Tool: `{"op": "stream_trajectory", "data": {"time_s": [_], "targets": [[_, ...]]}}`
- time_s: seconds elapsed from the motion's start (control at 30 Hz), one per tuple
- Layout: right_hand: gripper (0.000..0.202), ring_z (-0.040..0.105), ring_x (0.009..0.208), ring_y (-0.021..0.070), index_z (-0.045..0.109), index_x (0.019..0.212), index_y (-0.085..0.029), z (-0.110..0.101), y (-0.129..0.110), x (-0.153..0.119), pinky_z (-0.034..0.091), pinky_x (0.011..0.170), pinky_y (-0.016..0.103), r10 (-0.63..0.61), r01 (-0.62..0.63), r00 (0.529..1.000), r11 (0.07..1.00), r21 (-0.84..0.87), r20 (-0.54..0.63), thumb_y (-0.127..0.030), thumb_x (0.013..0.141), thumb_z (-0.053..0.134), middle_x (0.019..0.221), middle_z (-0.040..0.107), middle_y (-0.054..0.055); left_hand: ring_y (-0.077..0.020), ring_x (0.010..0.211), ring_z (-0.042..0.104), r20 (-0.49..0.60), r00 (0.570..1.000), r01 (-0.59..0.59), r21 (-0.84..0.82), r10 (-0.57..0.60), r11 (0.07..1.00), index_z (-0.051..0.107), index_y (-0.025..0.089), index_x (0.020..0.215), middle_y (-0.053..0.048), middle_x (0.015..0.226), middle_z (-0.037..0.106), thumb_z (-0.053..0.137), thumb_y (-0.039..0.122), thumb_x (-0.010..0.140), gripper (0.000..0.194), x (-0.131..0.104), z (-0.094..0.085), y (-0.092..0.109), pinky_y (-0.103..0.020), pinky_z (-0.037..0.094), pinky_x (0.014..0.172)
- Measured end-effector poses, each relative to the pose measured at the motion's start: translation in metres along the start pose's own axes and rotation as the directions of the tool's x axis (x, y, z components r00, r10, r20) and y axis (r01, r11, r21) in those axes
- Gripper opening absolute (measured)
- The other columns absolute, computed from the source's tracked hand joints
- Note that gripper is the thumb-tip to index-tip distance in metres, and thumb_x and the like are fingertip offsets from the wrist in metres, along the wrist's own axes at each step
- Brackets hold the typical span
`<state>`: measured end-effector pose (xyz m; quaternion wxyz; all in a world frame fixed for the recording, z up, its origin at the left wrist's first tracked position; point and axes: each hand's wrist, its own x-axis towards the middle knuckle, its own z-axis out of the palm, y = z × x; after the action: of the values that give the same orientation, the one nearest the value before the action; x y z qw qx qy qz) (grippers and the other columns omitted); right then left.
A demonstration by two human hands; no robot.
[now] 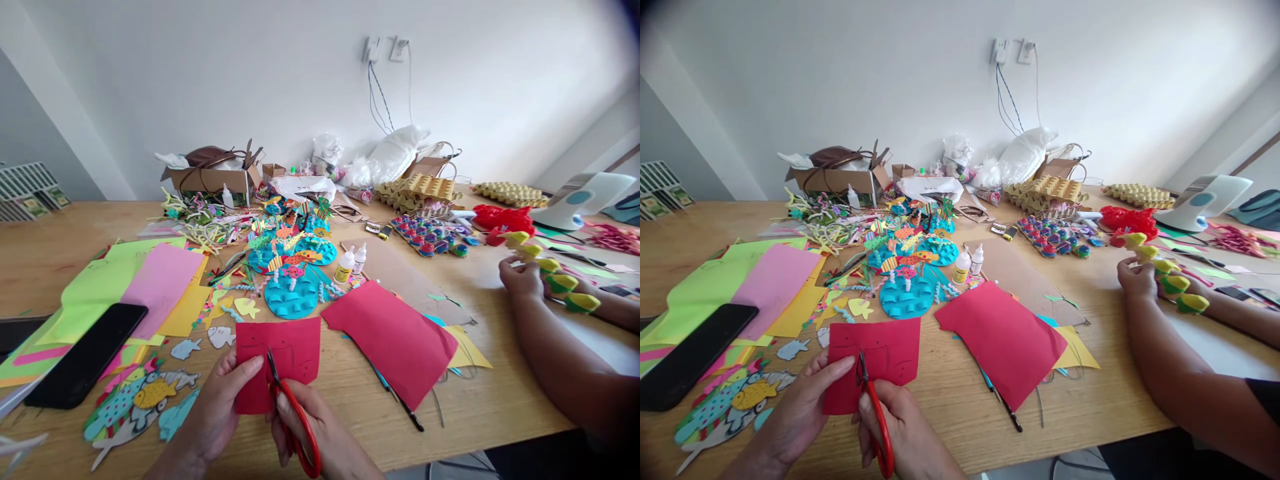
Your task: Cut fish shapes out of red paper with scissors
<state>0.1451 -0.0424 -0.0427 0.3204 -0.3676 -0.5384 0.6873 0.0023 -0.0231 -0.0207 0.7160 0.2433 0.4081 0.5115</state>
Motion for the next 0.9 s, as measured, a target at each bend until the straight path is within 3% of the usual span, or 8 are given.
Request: {"op": "stream_trajectory", "data": {"time_s": [0.17,0.37,0.63,0.9], "targets": [[0.057,0.039,0.041,0.0075,0.046,0.068,-0.017,0.002,0.001,-0.002,0.032,0.042,0.018,-0.024,0.023,0.999,1.000,-0.010,-0.035,-0.071,0.081,0.034,0.048,0.045,-0.004,-0.0124,0.060,0.066,0.008,1.000,0.010,0.014,-0.010,1.000,0.073,0.022,0.076,0.003,0.067,0.075,0.074,0.023,0.069,0.007,-0.001,0.003,-0.004,-0.020,0.052,0.064],[0.059,0.039,0.039,0.0075,0.042,0.064,-0.018,0.005,0.000,-0.001,0.030,0.039,0.018,0.043,-0.045,0.992,0.999,-0.009,-0.122,-0.076,0.075,0.037,0.044,0.042,-0.005,-0.0147,0.058,0.065,0.028,0.999,0.036,0.038,-0.037,0.999,0.073,0.020,0.075,0.001,0.066,0.075,0.073,0.022,0.069,0.006,-0.001,0.007,-0.007,-0.021,0.049,0.056],[0.058,0.038,0.037,0.0067,0.042,0.065,-0.019,0.005,0.007,-0.001,0.028,0.036,0.017,0.065,-0.063,0.988,0.998,0.019,-0.137,-0.076,0.074,0.039,0.043,0.040,-0.007,-0.0157,0.059,0.066,0.010,0.998,0.053,0.075,-0.054,0.996,0.073,0.019,0.074,0.000,0.065,0.075,0.074,0.025,0.066,0.009,0.000,0.007,-0.007,-0.023,0.051,0.061],[0.057,0.035,0.035,0.0056,0.041,0.064,-0.019,0.003,0.011,-0.001,0.028,0.033,0.016,0.078,-0.073,0.986,0.996,0.040,-0.145,-0.076,0.073,0.042,0.041,0.039,-0.008,-0.0162,0.055,0.066,0.019,0.995,0.096,0.080,-0.098,0.992,0.072,0.018,0.072,0.000,0.062,0.074,0.074,0.025,0.066,0.009,-0.003,0.008,-0.005,-0.023,0.052,0.055]]}}
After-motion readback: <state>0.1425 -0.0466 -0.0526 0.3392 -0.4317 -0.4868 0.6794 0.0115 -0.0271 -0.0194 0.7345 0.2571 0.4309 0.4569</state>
